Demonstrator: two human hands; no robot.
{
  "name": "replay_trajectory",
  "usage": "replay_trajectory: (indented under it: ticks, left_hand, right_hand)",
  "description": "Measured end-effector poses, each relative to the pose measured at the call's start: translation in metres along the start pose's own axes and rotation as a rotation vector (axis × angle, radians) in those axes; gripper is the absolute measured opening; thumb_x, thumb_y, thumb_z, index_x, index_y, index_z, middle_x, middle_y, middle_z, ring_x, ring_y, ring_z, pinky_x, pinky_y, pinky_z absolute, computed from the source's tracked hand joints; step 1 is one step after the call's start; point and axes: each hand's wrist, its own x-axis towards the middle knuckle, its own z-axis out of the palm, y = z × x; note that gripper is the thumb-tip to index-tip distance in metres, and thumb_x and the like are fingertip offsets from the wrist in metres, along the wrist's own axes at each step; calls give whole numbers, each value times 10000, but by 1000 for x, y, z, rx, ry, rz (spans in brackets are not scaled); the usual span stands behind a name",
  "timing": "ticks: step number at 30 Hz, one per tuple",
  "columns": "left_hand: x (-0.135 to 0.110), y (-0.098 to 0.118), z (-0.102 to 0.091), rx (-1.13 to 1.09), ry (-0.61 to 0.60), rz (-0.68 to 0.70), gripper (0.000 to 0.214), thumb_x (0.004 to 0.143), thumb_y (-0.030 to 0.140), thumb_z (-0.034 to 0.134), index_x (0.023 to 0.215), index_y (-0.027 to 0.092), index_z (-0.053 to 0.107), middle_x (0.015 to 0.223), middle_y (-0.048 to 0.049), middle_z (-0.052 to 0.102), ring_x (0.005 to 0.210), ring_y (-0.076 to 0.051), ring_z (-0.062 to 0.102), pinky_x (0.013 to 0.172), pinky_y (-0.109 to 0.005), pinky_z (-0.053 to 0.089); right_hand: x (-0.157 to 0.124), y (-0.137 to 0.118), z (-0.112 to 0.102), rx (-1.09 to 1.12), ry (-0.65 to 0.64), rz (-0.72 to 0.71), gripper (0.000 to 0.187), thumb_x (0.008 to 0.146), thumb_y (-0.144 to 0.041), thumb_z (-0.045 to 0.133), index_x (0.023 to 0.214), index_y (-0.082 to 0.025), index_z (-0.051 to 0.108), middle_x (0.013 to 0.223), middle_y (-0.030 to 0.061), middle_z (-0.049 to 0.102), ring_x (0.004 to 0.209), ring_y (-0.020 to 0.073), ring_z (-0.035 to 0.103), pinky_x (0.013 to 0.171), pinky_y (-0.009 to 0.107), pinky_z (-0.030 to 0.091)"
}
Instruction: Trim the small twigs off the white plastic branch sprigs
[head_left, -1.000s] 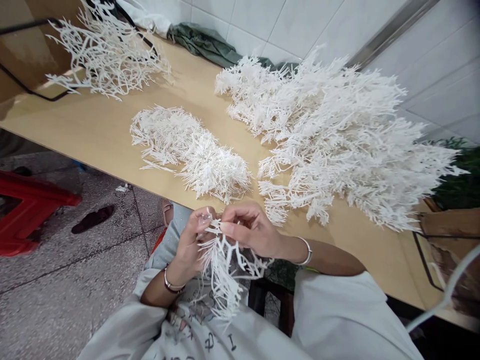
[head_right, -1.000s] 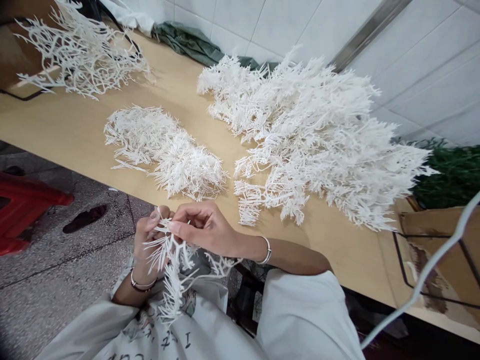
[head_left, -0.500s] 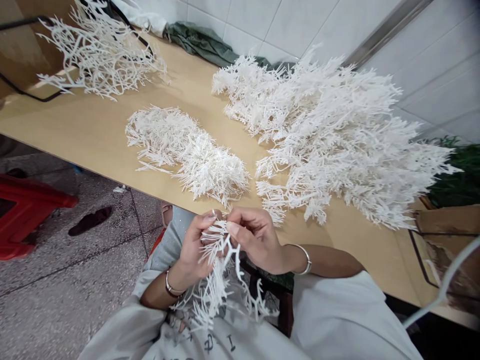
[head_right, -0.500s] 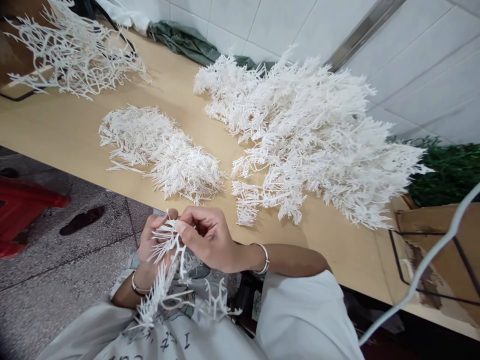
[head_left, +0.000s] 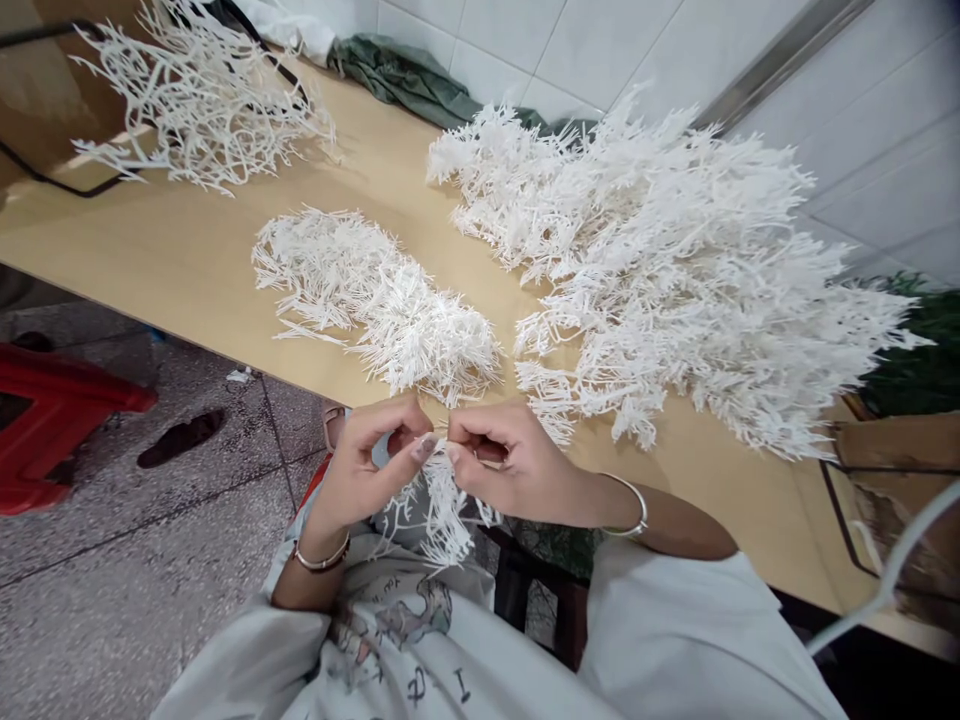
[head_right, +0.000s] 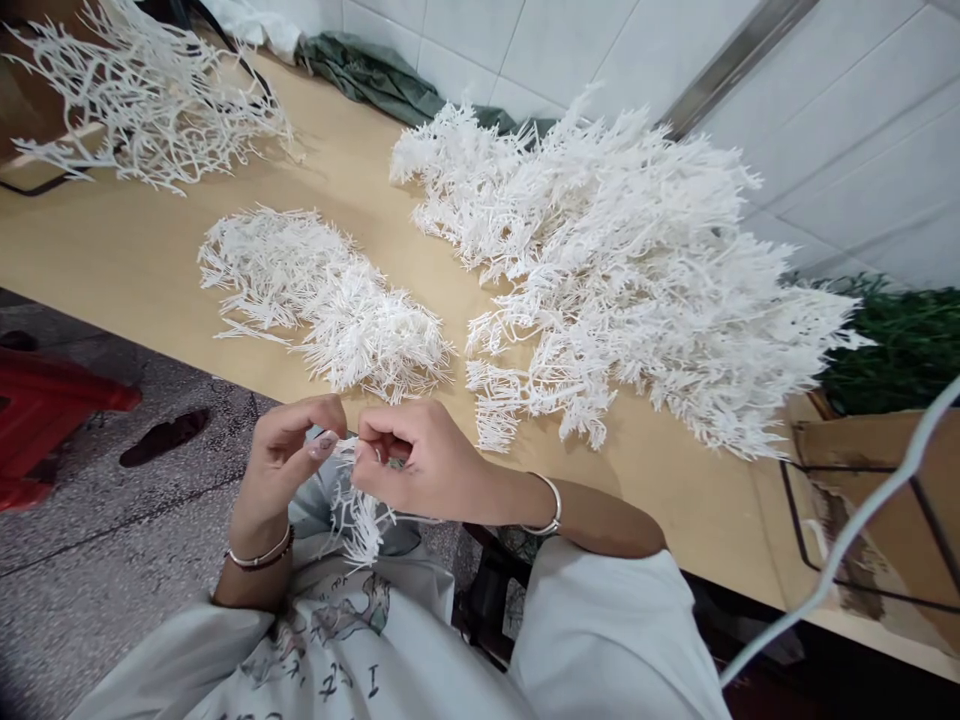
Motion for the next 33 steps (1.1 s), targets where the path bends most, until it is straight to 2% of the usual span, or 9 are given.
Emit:
replay_trajectory:
  ticks: [4,10,13,17,24,26,28,30,33]
  left_hand:
    - [2,2,-5,12,-81,-96,221,846,240,569,660,168,476,590,35,406,542,-80,334,510,-228,275]
    - [2,-2,-17,-149,-48,-267,273,869,265,547,621,153,523,551,35,412,518,-72,341,498,-223,271]
    - [1,-5,-23,-242,-175,-340,318,851,320,570,593,145,506,531,33,410,498,-68,335,480,-224,259]
    - [4,-8,-25,-483,-443,-481,417,823,453,571,569,151,435,479,56,320,428,-49,237,414,-220,180]
    - [4,-23,-20,-739,-721,-587,451,788,435,613,487,150,435,350,47,355,271,-27,256,299,-185,161]
    - [-1,-31,-12,-885,-728,-646,443,714,453,675,475,152,455,322,35,395,220,-55,323,250,-181,182]
    - [-7,-38,-2,-1034,-667,-663,454,631,497,717,467,156,466,311,30,412,205,-87,378,228,-185,224]
    - [-14,-41,11,-1123,-606,-621,462,598,511,724,455,160,461,301,28,406,206,-91,392,235,-185,245]
    - [-22,-41,27,-1185,-562,-492,467,635,495,689,425,166,431,277,16,383,200,-95,390,239,-192,231]
  right_hand:
    - [1,5,0,-83,-29,10,227,796,-133,502,592,-160,405,513,-81,286,445,23,250,402,148,215]
    - [1,11,3,-362,9,-201,180,869,-166,494,699,-128,538,590,-35,442,531,51,384,515,194,316]
    - [-1,11,4,-232,-104,-144,192,879,-183,490,702,-132,542,573,-41,446,503,45,371,484,183,308]
    - [-2,8,1,23,-214,-68,217,862,-212,504,657,-141,495,559,-55,391,482,32,323,442,159,280]
    - [0,5,0,260,-318,109,222,825,-193,520,615,-140,471,519,-75,328,451,22,261,402,154,211]
    - [0,6,2,379,-331,115,227,831,-214,527,623,-141,472,520,-76,337,447,23,263,396,154,210]
    - [-1,8,4,460,-306,118,227,837,-234,534,637,-142,481,528,-72,358,452,26,279,401,158,220]
    - [-3,9,4,516,-286,107,224,837,-244,540,644,-141,491,534,-66,393,453,28,298,411,162,239]
    - [-5,7,3,582,-300,88,234,836,-237,533,624,-152,482,513,-68,402,431,29,293,406,169,242]
